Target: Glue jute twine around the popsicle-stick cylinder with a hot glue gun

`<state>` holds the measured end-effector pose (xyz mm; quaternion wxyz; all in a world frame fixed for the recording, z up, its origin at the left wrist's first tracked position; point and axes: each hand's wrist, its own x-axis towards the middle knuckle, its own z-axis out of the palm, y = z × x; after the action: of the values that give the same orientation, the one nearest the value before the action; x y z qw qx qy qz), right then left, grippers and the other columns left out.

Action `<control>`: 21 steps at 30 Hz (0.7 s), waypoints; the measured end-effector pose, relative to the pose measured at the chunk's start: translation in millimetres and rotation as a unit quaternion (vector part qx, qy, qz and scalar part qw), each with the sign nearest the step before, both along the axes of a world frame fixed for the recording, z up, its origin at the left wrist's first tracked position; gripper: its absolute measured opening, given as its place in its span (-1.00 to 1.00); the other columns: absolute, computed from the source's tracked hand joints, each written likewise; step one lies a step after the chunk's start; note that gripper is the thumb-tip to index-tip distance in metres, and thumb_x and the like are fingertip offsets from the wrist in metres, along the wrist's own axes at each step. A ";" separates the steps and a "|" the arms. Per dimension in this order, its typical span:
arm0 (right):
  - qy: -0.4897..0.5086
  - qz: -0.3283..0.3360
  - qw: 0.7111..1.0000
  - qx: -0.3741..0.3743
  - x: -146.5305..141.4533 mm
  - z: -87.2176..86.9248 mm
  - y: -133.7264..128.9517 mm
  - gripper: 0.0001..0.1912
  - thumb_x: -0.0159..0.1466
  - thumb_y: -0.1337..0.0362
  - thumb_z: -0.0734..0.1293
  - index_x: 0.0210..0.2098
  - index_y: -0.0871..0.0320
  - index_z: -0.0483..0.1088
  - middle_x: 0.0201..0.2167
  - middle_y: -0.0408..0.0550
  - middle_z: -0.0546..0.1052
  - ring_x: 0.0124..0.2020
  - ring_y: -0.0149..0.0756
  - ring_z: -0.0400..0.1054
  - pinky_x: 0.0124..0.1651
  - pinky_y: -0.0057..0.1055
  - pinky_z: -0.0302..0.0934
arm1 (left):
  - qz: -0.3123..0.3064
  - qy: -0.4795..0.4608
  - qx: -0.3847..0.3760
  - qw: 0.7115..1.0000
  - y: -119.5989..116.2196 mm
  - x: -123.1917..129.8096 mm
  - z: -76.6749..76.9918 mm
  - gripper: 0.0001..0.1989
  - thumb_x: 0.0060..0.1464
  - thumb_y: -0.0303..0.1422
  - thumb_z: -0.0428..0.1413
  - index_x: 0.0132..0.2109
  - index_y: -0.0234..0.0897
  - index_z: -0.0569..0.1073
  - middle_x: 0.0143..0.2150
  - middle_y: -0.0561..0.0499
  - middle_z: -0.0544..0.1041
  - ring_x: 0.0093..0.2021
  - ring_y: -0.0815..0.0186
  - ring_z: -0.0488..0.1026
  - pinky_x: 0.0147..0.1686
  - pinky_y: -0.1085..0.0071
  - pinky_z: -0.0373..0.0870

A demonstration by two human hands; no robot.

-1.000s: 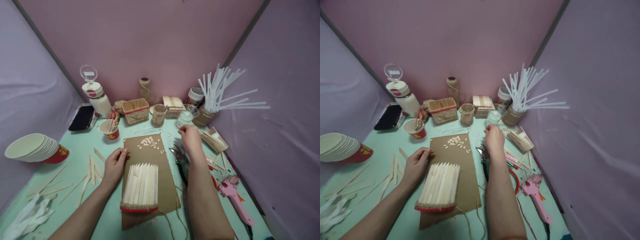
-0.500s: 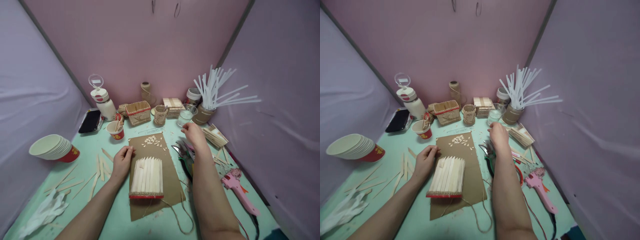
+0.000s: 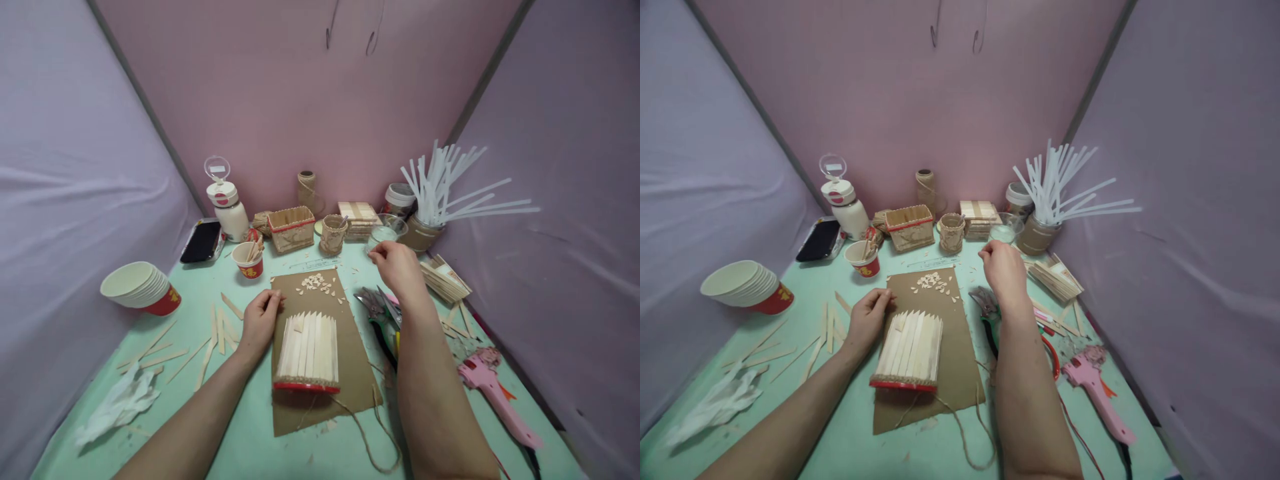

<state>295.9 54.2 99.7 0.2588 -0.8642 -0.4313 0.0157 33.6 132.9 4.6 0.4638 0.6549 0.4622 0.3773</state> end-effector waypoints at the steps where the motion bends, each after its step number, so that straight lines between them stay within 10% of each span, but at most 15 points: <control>1: -0.001 0.001 1.000 0.003 -2.4 0.6 0.5 -0.86 0.20 0.26 0.30 -0.46 0.13 0.45 -0.46 -0.04 0.53 -0.36 -0.24 0.36 -0.32 -0.39 0.03 | 0.000 -0.002 -0.001 1.000 0.3 -0.1 -0.8 -0.66 0.09 -0.08 0.03 -0.37 -0.28 0.43 -0.46 0.05 0.45 -0.38 0.32 0.38 -0.31 0.43 0.28; 9: 0.009 0.021 0.999 0.044 -14.0 1.3 4.7 -0.67 0.13 0.07 0.36 -0.61 0.12 0.26 -0.65 -0.19 0.35 -0.56 -0.36 0.17 -0.45 -0.43 -0.08 | 0.008 -0.029 -0.009 0.999 0.6 -0.6 -3.8 -0.67 0.09 -0.09 0.03 -0.39 -0.27 0.42 -0.44 0.06 0.45 -0.39 0.34 0.36 -0.31 0.44 0.27; 21: 0.058 0.198 0.978 -0.004 -23.9 -32.8 28.0 -0.75 0.19 0.48 0.18 -0.35 0.16 0.48 -0.35 -0.05 0.57 -0.30 -0.32 0.39 -0.22 -0.47 0.11 | 0.008 -0.037 -0.037 0.999 -0.5 -0.3 0.7 -0.67 0.08 -0.08 0.03 -0.39 -0.27 0.41 -0.42 0.04 0.47 -0.37 0.32 0.38 -0.31 0.43 0.30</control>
<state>272.0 82.1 66.9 0.2715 -0.7603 -0.5780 0.1191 33.3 132.4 5.3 0.5011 0.6191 0.4636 0.3882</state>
